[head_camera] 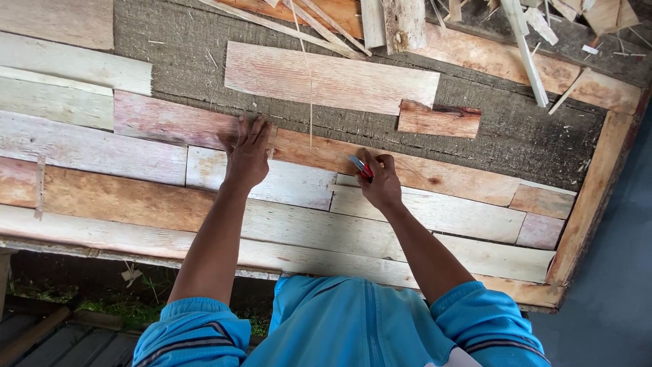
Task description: Cutting thin wood strips with a utility knife and arranging them on a wooden base to create a pattern.
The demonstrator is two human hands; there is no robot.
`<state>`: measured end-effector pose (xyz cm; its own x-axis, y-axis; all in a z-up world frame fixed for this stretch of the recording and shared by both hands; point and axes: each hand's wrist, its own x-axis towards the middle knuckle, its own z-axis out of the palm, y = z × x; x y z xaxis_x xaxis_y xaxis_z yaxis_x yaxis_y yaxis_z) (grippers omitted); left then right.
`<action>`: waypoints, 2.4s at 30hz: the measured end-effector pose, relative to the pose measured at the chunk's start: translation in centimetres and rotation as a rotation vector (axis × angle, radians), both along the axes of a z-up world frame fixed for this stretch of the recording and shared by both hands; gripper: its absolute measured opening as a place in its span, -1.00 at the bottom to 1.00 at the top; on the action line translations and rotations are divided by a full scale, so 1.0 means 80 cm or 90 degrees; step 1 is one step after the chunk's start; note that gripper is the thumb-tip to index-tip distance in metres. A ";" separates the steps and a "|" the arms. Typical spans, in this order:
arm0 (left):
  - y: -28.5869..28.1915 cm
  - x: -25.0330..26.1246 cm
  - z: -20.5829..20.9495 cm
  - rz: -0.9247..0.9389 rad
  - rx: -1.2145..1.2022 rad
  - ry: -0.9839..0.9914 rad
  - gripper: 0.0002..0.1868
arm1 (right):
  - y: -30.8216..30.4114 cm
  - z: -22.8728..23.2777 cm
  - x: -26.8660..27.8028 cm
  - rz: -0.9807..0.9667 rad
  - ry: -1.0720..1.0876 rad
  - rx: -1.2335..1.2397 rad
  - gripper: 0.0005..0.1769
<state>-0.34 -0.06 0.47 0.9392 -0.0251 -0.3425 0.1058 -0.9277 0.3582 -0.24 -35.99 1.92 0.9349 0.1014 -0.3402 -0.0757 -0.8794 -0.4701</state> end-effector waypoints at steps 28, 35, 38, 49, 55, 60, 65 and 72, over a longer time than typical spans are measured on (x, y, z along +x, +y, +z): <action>-0.153 -0.068 -0.061 -0.179 -0.189 -0.435 -0.70 | -0.073 -0.010 -0.059 -0.016 -0.062 0.002 -0.55; -0.236 -0.118 -0.030 -0.235 -0.077 -0.161 -0.51 | -0.103 0.010 -0.098 0.024 -0.064 -0.045 -0.56; -0.243 -0.115 -0.023 -0.222 -0.034 -0.109 -0.56 | -0.103 0.014 -0.096 0.057 -0.065 -0.072 -0.67; -0.241 -0.117 -0.014 -0.175 0.019 -0.149 -0.73 | -0.107 0.000 -0.090 0.185 -0.043 -0.112 -0.76; -0.239 -0.110 -0.014 -0.183 0.026 -0.138 -0.77 | -0.116 -0.006 -0.090 0.209 -0.021 -0.134 -0.74; -0.243 -0.101 -0.025 -0.198 0.038 -0.155 -0.79 | -0.119 -0.010 -0.090 0.197 0.029 -0.120 -0.74; -0.237 -0.102 -0.021 -0.217 0.029 -0.140 -0.84 | -0.120 -0.003 -0.088 0.184 0.018 -0.080 -0.73; -0.232 -0.103 -0.041 -0.221 -0.073 -0.139 -0.95 | -0.135 -0.007 -0.085 0.191 0.024 -0.018 -0.73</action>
